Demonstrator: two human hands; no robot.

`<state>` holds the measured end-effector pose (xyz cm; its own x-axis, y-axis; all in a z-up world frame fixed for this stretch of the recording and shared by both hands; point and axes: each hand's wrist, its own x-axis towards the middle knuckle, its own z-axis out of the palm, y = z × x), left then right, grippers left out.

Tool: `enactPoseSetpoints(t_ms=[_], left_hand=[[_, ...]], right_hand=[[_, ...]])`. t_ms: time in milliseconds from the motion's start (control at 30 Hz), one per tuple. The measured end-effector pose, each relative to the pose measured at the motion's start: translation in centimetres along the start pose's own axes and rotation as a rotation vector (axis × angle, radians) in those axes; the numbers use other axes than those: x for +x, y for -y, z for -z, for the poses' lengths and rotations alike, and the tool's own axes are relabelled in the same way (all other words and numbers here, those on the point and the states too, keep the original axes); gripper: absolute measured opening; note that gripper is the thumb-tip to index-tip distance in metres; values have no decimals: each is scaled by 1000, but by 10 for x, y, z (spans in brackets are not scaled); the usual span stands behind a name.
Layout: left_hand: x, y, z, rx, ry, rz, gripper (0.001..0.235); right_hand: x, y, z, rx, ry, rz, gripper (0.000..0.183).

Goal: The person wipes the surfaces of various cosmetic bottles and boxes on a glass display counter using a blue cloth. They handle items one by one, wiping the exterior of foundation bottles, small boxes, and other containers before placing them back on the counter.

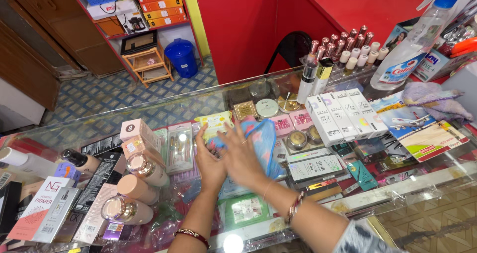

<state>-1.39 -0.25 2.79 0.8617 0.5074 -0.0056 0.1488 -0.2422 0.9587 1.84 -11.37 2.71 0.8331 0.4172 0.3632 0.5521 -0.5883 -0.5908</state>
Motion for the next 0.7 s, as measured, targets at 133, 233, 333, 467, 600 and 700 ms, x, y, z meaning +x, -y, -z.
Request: enactPoseSetpoints(t_ms=[133,233,333,467,600,700], left_hand=[[-2,-6,1,-79,-46,-413,96],[-4,-10,-6,-196,35,-262,102],[-6,-15,-5,-221,77,-236,110],[-5,-15,-6,-264,90,-231,111],[-3,-7,-4,-215,30,-234,98],[-1,0,0,19,-35,-375,90]], right_hand=[[-9,19,6,39,20,-26,48],[12,-4,12,-17,-13,-111,43],[43,-31,17,-77,-42,-192,43],[49,-45,10,-86,-112,-197,49],[13,-10,-9,-19,-75,-17,57],[-6,16,-6,-36,22,-37,58]])
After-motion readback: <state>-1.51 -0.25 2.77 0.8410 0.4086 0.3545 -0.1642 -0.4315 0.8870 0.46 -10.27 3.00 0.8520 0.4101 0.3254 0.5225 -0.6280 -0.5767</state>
